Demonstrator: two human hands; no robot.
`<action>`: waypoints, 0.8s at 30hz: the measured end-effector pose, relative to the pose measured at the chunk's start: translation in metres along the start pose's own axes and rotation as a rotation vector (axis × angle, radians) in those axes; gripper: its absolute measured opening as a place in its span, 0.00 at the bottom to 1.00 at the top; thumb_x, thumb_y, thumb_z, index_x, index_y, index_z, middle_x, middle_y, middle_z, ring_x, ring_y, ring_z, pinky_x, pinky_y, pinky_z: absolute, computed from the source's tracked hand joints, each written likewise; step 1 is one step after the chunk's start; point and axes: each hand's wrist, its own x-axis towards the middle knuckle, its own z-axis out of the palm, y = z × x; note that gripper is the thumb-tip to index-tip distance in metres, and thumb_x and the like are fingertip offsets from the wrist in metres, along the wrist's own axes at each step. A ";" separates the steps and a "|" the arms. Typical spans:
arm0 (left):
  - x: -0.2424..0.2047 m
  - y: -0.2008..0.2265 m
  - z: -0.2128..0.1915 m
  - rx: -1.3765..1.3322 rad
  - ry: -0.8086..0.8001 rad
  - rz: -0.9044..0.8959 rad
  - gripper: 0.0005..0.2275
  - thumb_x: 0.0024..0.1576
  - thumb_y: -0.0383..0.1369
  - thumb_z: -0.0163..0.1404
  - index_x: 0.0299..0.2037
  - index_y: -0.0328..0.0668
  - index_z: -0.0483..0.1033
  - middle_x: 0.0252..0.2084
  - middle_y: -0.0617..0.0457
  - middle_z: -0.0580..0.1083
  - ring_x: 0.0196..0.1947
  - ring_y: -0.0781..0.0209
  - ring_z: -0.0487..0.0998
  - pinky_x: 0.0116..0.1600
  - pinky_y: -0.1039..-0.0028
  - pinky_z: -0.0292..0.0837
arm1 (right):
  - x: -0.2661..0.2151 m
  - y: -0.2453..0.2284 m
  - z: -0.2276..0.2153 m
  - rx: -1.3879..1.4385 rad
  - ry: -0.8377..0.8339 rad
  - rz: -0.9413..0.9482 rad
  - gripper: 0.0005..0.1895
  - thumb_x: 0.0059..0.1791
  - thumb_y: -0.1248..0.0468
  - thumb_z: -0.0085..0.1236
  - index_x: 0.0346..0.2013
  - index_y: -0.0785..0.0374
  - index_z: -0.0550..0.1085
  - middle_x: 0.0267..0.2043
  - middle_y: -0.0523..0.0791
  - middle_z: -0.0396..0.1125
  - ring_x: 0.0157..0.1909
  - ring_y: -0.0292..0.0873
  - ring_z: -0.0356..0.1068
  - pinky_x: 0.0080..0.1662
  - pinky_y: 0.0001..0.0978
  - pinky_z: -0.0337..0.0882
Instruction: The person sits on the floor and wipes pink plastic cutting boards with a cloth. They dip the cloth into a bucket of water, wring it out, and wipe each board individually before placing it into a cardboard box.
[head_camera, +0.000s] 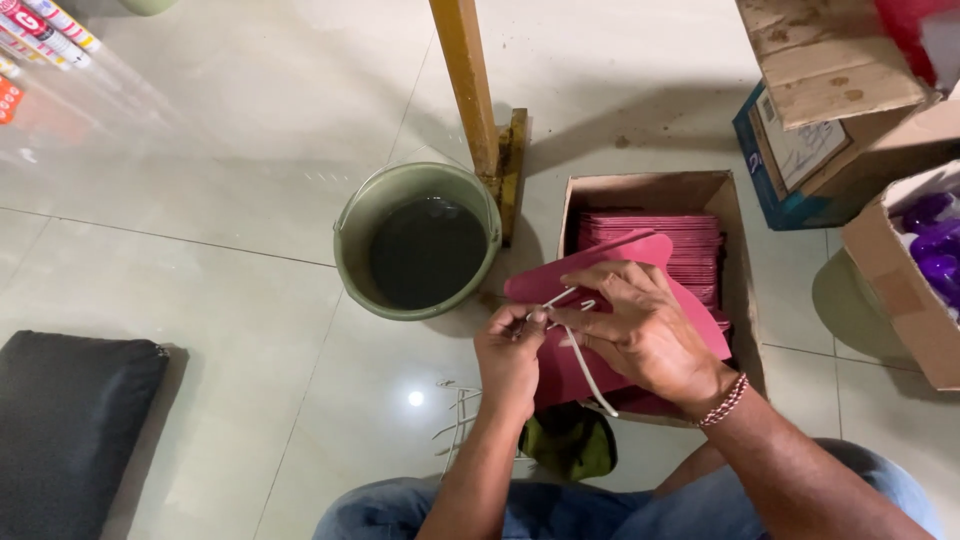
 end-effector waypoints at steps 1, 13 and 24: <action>-0.001 0.003 0.003 -0.005 0.000 0.003 0.02 0.59 0.23 0.56 0.37 0.36 0.83 0.30 0.55 0.76 0.33 0.70 0.69 0.40 0.78 0.69 | 0.000 0.001 0.001 -0.004 -0.001 -0.004 0.10 0.48 0.56 0.62 0.44 0.47 0.82 0.57 0.45 0.70 0.60 0.53 0.68 0.52 0.44 0.65; 0.001 0.021 -0.008 0.126 0.158 0.288 0.05 0.55 0.26 0.63 0.36 0.39 0.79 0.28 0.50 0.77 0.30 0.64 0.77 0.40 0.72 0.76 | 0.004 0.004 -0.043 0.153 0.251 0.284 0.04 0.51 0.72 0.63 0.34 0.61 0.80 0.36 0.46 0.76 0.41 0.54 0.78 0.43 0.41 0.74; -0.004 0.039 -0.017 0.002 0.105 0.410 0.18 0.60 0.24 0.55 0.55 0.39 0.58 0.44 0.37 0.80 0.46 0.56 0.83 0.46 0.76 0.83 | -0.003 -0.001 -0.042 -0.335 -0.077 0.333 0.12 0.51 0.55 0.59 0.48 0.38 0.83 0.19 0.37 0.66 0.24 0.42 0.65 0.26 0.39 0.65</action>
